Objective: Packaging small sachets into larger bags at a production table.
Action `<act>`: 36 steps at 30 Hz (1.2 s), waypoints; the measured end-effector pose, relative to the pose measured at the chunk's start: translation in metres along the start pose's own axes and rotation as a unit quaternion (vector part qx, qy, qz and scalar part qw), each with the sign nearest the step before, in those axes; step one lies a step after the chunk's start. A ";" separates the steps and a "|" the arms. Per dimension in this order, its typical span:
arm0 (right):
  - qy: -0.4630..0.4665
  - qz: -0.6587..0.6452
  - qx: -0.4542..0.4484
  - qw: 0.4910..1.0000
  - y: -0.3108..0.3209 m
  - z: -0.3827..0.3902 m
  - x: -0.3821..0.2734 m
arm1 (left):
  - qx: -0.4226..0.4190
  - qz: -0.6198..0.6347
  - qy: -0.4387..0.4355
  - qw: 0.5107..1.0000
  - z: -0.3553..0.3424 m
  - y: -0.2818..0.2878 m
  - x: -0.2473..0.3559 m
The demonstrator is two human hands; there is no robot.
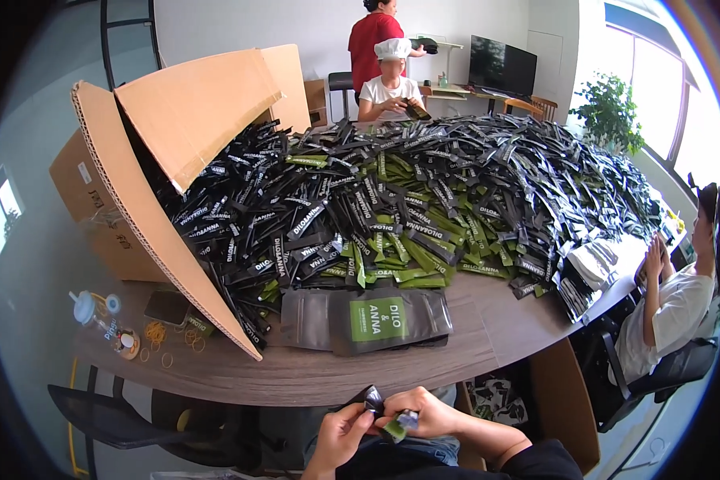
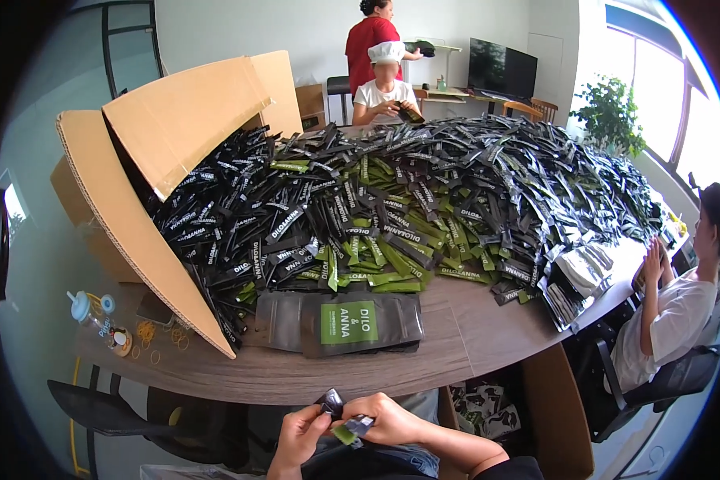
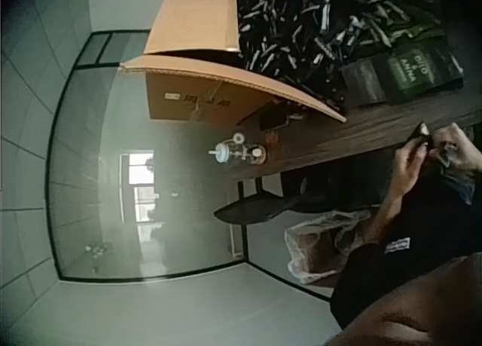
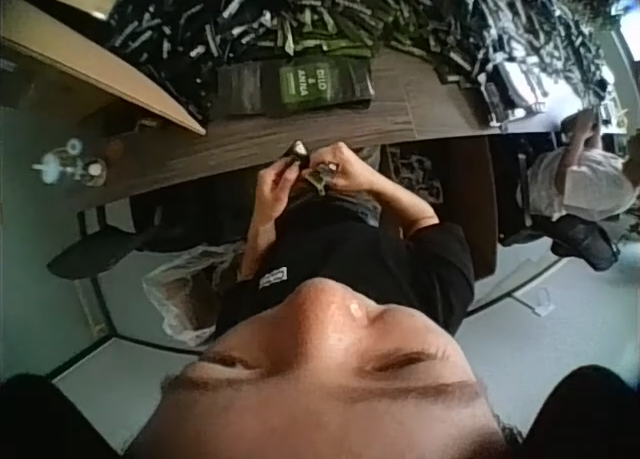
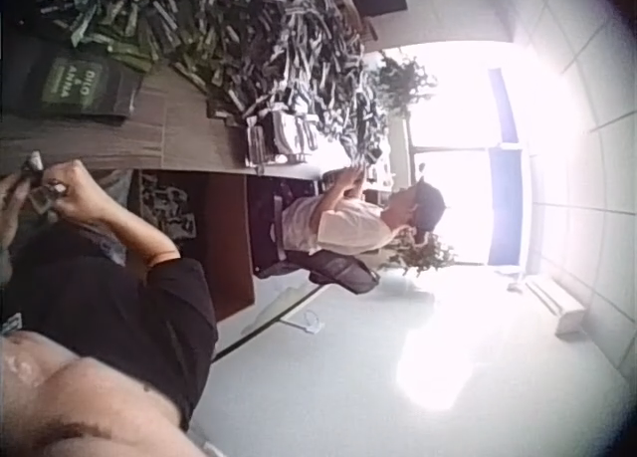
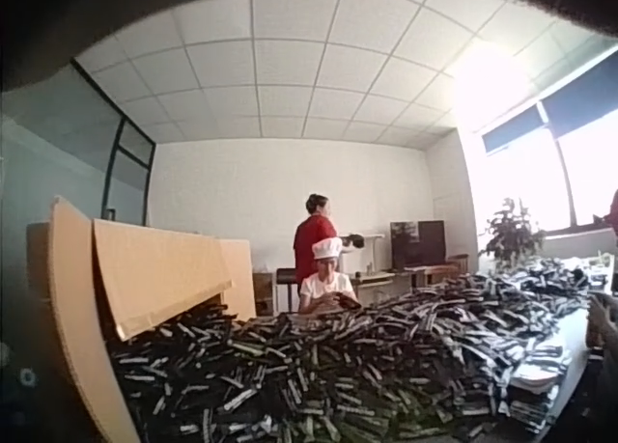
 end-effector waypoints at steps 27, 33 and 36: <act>-0.112 -0.181 0.180 0.960 0.002 0.025 0.002 | 0.048 -0.415 -0.383 0.824 0.016 -0.048 0.045; -0.110 -0.082 0.304 0.943 0.034 0.034 -0.012 | 0.109 -0.383 -0.341 0.852 0.002 -0.044 0.034; -0.011 0.041 0.319 0.947 0.065 0.029 -0.007 | 0.112 -0.377 -0.322 0.861 0.000 -0.037 0.034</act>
Point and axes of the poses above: each hand's wrist, its own z-axis away from the middle knuckle, its own y-axis out of the back of the hand, x = y × z, the point moved 4 cm from there along -z, towards the middle knuckle, and after that the axes turned 7 degrees about y, right-handed, at the moved point
